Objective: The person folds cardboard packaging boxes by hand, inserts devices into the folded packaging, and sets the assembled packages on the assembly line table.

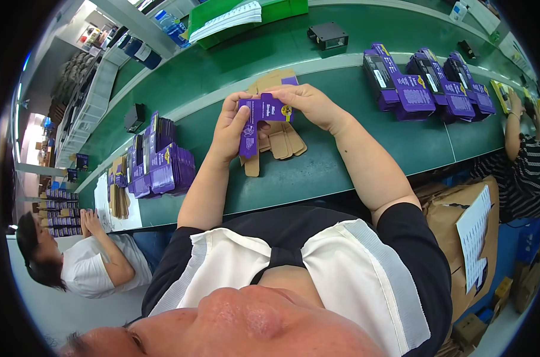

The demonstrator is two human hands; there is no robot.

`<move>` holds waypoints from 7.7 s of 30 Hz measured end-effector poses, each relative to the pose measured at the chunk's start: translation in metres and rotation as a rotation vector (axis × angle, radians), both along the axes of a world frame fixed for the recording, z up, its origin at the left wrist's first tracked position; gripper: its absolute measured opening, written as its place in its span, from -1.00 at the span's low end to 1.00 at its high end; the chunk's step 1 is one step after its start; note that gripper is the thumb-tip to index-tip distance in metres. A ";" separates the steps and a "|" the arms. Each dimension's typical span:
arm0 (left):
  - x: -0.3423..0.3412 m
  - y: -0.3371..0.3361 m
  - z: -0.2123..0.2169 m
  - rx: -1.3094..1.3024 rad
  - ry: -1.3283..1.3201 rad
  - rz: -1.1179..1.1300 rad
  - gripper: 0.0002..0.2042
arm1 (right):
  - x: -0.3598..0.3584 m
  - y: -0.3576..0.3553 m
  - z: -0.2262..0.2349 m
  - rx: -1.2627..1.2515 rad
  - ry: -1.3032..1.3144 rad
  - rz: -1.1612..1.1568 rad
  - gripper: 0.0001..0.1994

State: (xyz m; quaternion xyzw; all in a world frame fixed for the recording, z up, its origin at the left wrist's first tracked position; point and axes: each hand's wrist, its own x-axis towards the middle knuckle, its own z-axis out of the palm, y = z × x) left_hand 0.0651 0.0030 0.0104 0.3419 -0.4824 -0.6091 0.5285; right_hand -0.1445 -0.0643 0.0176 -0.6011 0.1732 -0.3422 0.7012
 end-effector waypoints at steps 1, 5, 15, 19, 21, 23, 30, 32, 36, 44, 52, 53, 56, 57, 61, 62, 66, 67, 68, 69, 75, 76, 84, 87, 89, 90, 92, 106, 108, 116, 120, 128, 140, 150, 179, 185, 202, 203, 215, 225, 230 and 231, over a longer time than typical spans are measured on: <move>0.000 0.000 0.003 -0.001 -0.005 0.001 -0.72 | 0.002 0.001 -0.003 0.001 0.042 -0.017 -0.67; -0.001 0.001 0.012 0.021 -0.019 0.052 -0.77 | 0.013 0.014 -0.006 -0.387 0.082 -0.394 -0.63; -0.007 0.005 0.001 -0.434 -0.476 0.307 -0.76 | 0.017 0.020 0.000 -0.879 0.169 -0.535 -0.72; -0.013 0.010 0.007 -0.268 -0.238 0.211 -0.77 | 0.019 0.023 0.000 -0.855 0.106 -0.581 -0.77; -0.013 0.010 0.007 -0.279 -0.232 0.208 -0.77 | 0.020 0.022 -0.001 -0.926 0.079 -0.631 -0.82; -0.011 0.009 0.003 -0.289 -0.226 0.205 -0.77 | 0.020 0.023 -0.003 -0.820 0.072 -0.595 -0.83; -0.007 0.008 0.015 -0.696 -0.684 0.287 -0.68 | 0.017 0.013 -0.011 -0.310 -0.012 -0.409 -0.74; -0.005 0.009 0.013 -0.714 -0.729 0.274 -0.64 | 0.010 0.011 -0.001 -0.158 0.065 -0.263 -0.76; -0.006 0.007 0.009 -0.337 -0.302 0.168 -0.51 | 0.003 -0.006 -0.014 0.355 -0.079 -0.063 -0.70; -0.002 -0.013 0.006 -1.061 -1.037 0.333 -0.38 | 0.006 -0.005 -0.015 0.434 0.110 -0.161 -0.63; 0.048 -0.097 -0.004 -0.354 -0.530 0.939 -0.48 | -0.001 -0.031 -0.037 0.243 -0.050 -0.618 -0.65; 0.057 -0.111 -0.007 -0.271 -0.605 1.027 -0.45 | 0.003 -0.033 -0.043 0.074 0.045 -0.703 -0.69; 0.078 -0.135 -0.021 -0.036 -0.830 1.181 -0.41 | 0.009 -0.028 -0.040 -0.379 0.314 -0.779 -0.73; 0.085 -0.138 -0.024 0.122 -0.967 1.232 -0.41 | 0.012 -0.024 -0.036 -0.666 0.494 -0.771 -0.70; 0.073 -0.143 -0.022 0.296 -0.894 1.102 -0.34 | 0.010 -0.019 -0.040 -0.954 0.654 -0.628 -0.53; 0.068 -0.141 -0.021 0.308 -0.953 1.188 -0.31 | 0.011 -0.018 -0.044 -0.945 0.660 -0.631 -0.53; 0.067 -0.128 -0.023 0.226 -1.058 1.408 -0.19 | 0.017 -0.019 -0.050 -1.053 0.847 -0.608 -0.52; 0.055 -0.122 -0.020 0.184 -0.982 1.349 -0.25 | 0.015 -0.021 -0.052 -1.017 0.849 -0.598 -0.53; 0.058 -0.114 -0.026 0.182 -0.981 1.339 -0.25 | 0.014 -0.019 -0.050 -0.988 0.845 -0.586 -0.55; 0.064 -0.104 -0.031 0.004 -0.751 1.189 -0.31 | 0.019 -0.017 -0.049 -0.985 0.853 -0.594 -0.55; 0.025 -0.034 -0.007 0.071 -0.063 0.396 -0.57 | 0.014 -0.015 -0.040 -1.024 0.466 -0.760 -0.59; 0.025 -0.026 -0.005 0.122 0.082 0.195 -0.58 | 0.012 -0.008 -0.032 -1.016 0.421 -0.798 -0.59; 0.007 0.000 0.002 0.297 0.323 -0.169 -0.45 | 0.015 0.004 -0.021 -0.947 0.296 -0.635 -0.59; 0.006 -0.005 0.003 0.098 0.110 0.049 -0.49 | 0.012 0.010 -0.013 -0.723 0.029 -0.505 -0.65; -0.007 0.003 0.014 0.005 0.019 0.110 -0.48 | 0.013 0.010 -0.018 -0.639 -0.070 -0.528 -0.63; -0.013 0.005 0.014 -0.089 -0.074 0.177 -0.47 | 0.014 0.010 -0.021 -0.555 -0.173 -0.546 -0.60; -0.015 0.007 0.012 -0.130 -0.042 0.176 -0.45 | 0.020 0.012 -0.025 -0.388 -0.185 -0.564 -0.58; -0.008 0.013 0.008 0.004 0.144 0.056 -0.75 | 0.017 0.026 -0.001 -0.086 -0.276 -0.223 -0.78; -0.010 0.015 0.004 -0.041 0.123 0.145 -0.73 | 0.017 0.023 0.001 -0.049 -0.331 -0.247 -0.76; -0.022 0.023 0.023 -0.039 -0.065 0.183 -0.45 | 0.009 0.008 -0.005 0.069 -0.230 -0.140 -0.89; -0.017 0.023 0.022 -0.059 -0.041 0.039 -0.32 | -0.001 0.003 0.000 0.328 -0.183 -0.106 -0.83; -0.016 0.024 0.019 -0.090 -0.063 0.015 -0.38 | 0.000 -0.002 -0.004 0.248 -0.090 -0.172 -0.77; -0.020 0.028 0.020 -0.095 -0.143 -0.027 -0.38 | -0.001 -0.004 -0.005 0.168 -0.026 -0.179 -0.81; -0.019 0.027 0.017 -0.086 -0.205 -0.029 -0.36 | 0.003 0.000 -0.009 -0.021 -0.004 -0.191 -0.81; -0.012 0.027 0.003 -0.315 -0.405 0.079 -0.76 | 0.005 -0.005 -0.002 -0.199 0.159 -0.202 -0.83; -0.015 0.019 0.002 -0.397 -0.541 0.078 -0.73 | -0.012 -0.001 0.002 -0.264 0.181 -0.197 -0.90; -0.009 0.020 0.010 -0.027 -0.056 -0.005 -0.70 | -0.004 0.002 0.004 -0.197 0.175 -0.041 -0.80; -0.006 0.017 0.010 -0.038 -0.028 0.035 -0.72 | -0.005 0.001 0.004 -0.163 0.052 -0.094 -0.75; -0.011 0.018 0.012 -0.014 0.096 0.228 -0.72 | 0.004 0.008 0.001 -0.567 0.160 -0.323 -0.38; -0.005 0.014 0.006 -0.014 0.024 0.227 -0.77 | -0.002 0.006 0.005 -0.615 0.219 -0.266 -0.52; -0.011 0.015 0.008 0.005 -0.038 0.244 -0.78 | 0.005 0.014 0.008 -0.936 0.164 -0.513 -0.57; -0.013 0.015 0.006 -0.029 -0.110 0.248 -0.79 | 0.006 0.016 0.008 -0.938 0.168 -0.517 -0.57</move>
